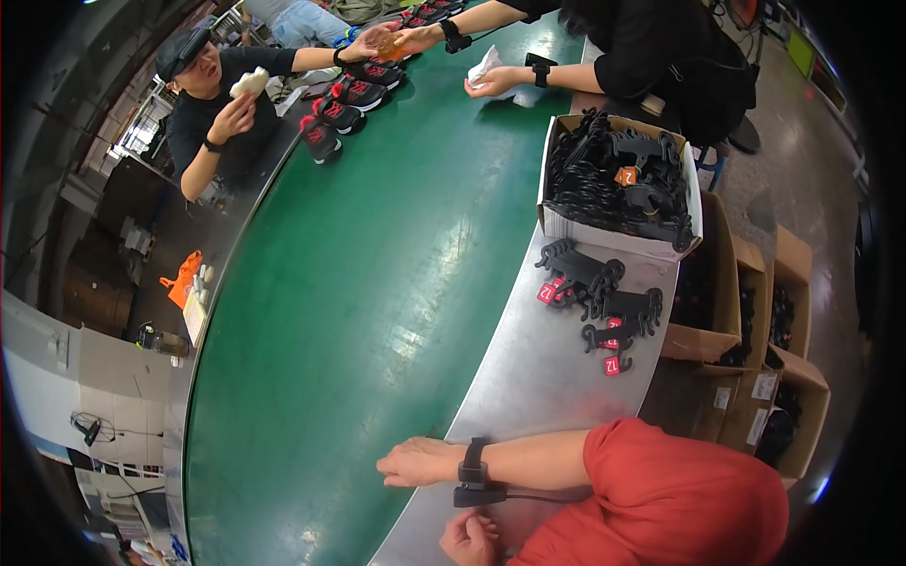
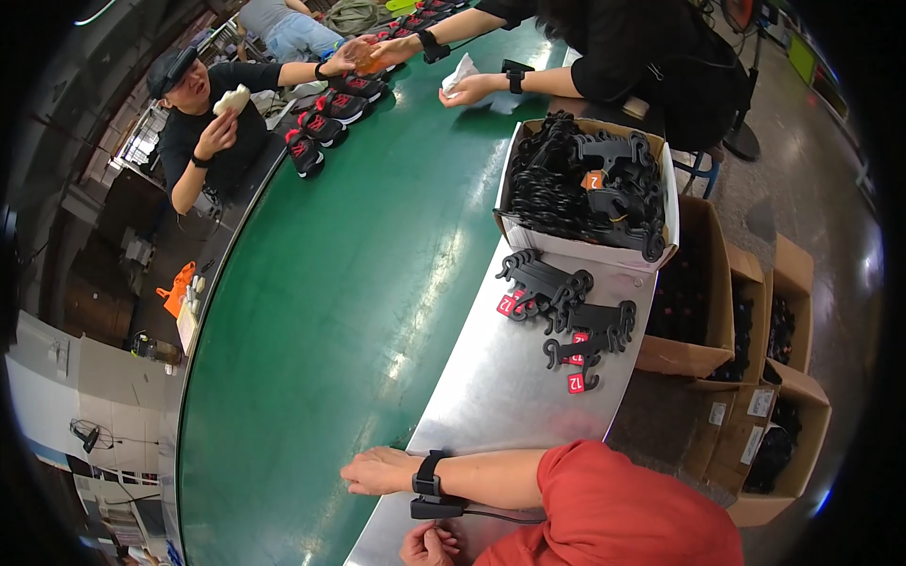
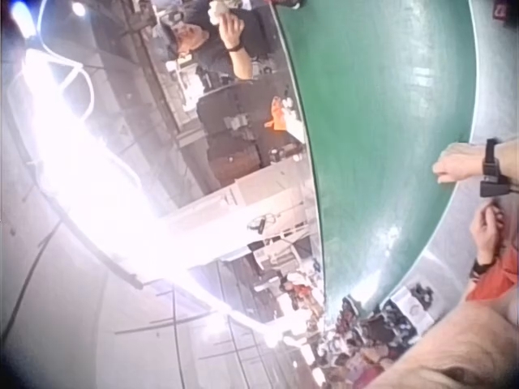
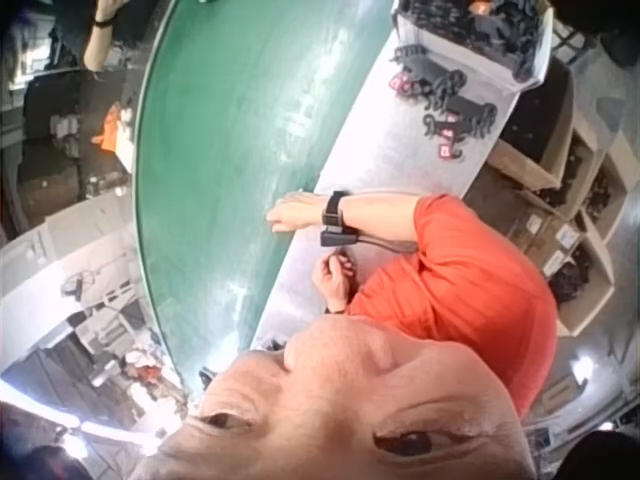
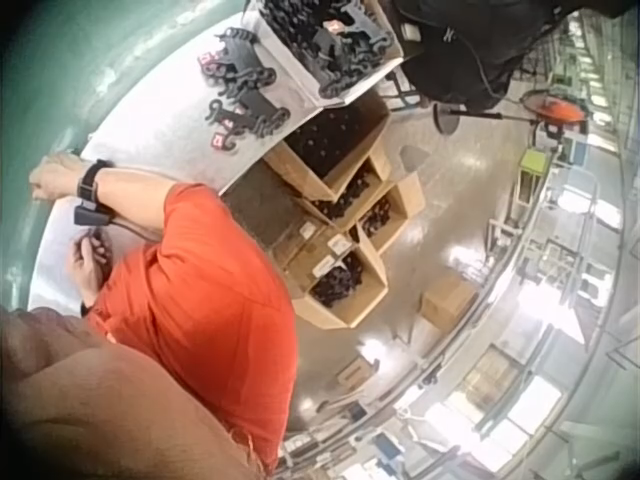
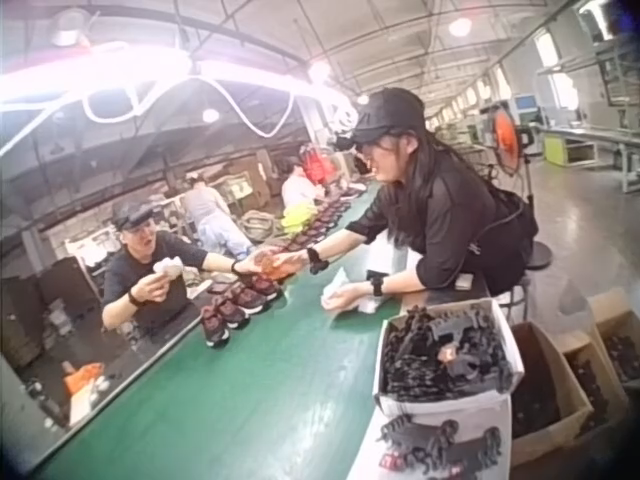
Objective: The recorder is attaching plastic hangars or security tags to pairs of black and red sneakers on an assembly line conveyor belt.
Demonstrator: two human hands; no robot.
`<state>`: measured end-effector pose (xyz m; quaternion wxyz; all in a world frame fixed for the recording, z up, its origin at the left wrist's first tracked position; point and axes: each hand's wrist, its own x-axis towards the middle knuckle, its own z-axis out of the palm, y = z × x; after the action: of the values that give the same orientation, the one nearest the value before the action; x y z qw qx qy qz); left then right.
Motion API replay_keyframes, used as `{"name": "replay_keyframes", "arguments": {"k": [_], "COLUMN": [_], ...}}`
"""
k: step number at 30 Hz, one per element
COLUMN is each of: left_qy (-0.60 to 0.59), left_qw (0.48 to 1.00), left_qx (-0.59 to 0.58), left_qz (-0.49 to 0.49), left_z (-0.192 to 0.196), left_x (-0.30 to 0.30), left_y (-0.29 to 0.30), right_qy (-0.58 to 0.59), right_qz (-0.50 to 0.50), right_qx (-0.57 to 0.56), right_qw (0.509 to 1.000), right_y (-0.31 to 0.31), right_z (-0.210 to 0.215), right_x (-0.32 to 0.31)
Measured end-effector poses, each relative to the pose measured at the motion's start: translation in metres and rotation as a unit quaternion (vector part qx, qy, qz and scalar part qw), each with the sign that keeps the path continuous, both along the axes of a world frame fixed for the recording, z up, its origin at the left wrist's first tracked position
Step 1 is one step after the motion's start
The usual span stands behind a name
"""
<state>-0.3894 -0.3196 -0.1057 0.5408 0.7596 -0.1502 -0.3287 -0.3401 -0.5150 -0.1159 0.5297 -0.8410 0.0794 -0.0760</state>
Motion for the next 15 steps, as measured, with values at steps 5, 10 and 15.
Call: {"name": "replay_keyframes", "arguments": {"k": [5,10,15], "left_qy": [-0.008,-0.003,-0.003], "left_qw": [1.000,1.000,1.000], "left_qx": [-0.003,-0.011,-0.014], "left_qz": [-0.011,-0.010,-0.014], "left_z": [0.0008,-0.0050,-0.0011], "left_x": [0.0000,0.0016,0.0007], "left_y": [-0.0014,0.0031,0.0013], "right_qy": [-0.018,-0.019,0.012], "right_qz": [0.006,0.008,0.022], "right_qx": [0.009,0.023,0.022], "right_qw": [1.000,1.000,0.999], "right_y": [-0.0010,0.0014,-0.0004], "right_z": [-0.0018,-0.0055,-0.0002], "right_x": [-0.0002,0.0030,0.0023]}}
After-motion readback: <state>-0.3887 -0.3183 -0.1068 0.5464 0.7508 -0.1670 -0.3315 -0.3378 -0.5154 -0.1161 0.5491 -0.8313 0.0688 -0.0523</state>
